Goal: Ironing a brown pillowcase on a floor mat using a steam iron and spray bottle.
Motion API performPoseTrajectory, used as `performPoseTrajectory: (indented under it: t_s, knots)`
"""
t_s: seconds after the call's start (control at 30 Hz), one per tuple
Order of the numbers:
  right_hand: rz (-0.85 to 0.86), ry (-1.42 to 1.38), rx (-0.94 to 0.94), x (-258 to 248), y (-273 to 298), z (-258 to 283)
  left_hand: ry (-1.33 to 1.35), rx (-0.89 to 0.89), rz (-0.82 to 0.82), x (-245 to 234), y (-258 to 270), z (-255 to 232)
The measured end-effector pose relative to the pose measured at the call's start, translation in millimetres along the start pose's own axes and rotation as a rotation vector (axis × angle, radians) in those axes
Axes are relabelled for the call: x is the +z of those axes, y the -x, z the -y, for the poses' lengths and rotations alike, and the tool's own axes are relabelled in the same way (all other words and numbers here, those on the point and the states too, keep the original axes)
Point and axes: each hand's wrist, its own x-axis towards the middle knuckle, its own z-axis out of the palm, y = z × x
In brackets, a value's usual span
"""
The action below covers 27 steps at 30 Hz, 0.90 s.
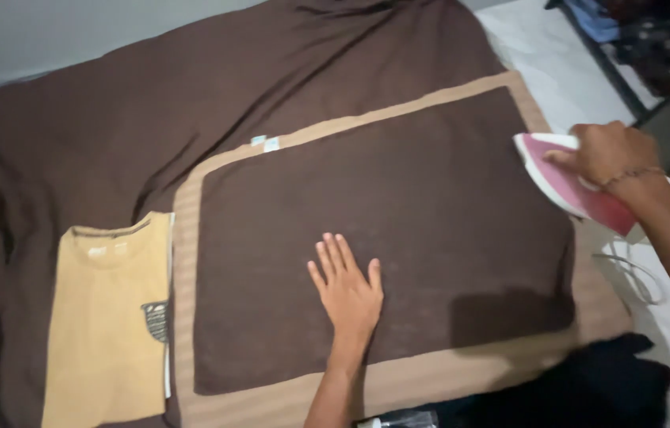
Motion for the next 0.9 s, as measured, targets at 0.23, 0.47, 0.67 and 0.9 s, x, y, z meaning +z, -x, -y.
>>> performPoseTrajectory:
  t_s: [0.23,0.47,0.67,0.9]
  knots:
    - [-0.386,-0.253,0.235,102.0,75.0,-88.3,-0.017,0.078,0.135,19.9,8.9,-86.3]
    - [-0.744,-0.793,0.316,166.9,108.4,-58.4,0.083,0.539,0.244,58.9,18.3,-184.8]
    - [-0.715,-1.052,0.355,177.7,97.3,-45.8,0.095,0.676,0.262,72.2,15.0,-220.3]
    - [-0.679,-1.196,0.185,200.0,87.2,-47.6,0.087,0.671,0.306,72.4,13.9,-221.1]
